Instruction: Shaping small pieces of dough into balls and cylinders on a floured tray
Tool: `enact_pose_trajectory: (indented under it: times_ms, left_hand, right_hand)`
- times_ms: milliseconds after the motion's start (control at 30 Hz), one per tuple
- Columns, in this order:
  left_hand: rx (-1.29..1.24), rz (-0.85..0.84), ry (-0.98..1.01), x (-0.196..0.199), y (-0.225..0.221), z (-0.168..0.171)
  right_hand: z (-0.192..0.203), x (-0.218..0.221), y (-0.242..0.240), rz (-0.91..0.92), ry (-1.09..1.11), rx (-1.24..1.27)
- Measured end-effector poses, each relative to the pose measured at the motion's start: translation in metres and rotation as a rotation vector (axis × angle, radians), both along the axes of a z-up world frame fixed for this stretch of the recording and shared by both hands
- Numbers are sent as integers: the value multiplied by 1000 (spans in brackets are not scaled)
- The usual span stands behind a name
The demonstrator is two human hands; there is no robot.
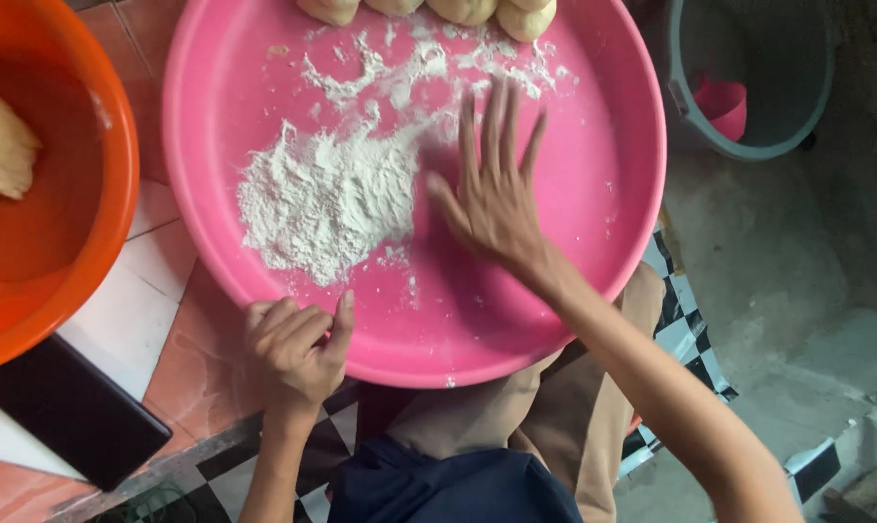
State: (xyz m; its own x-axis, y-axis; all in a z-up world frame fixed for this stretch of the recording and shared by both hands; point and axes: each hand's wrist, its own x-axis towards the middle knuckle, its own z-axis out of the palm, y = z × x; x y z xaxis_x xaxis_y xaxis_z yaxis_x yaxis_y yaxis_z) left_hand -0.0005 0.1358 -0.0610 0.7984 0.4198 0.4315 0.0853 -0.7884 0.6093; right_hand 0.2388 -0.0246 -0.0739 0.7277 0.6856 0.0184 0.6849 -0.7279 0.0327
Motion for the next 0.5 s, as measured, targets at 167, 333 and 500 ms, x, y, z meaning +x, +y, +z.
enact_pose_trajectory:
  times_ms: [167, 333, 500]
  left_hand:
    - [29, -5, -5, -1, 0, -5]
    - [13, -34, 12, 0, 2, 15]
    - [13, -113, 30, 0, 5, 13]
  right_hand:
    - [64, -103, -63, 212, 231, 116]
    - [99, -138, -90, 231, 406, -145]
    - [49, -111, -64, 229, 264, -63]
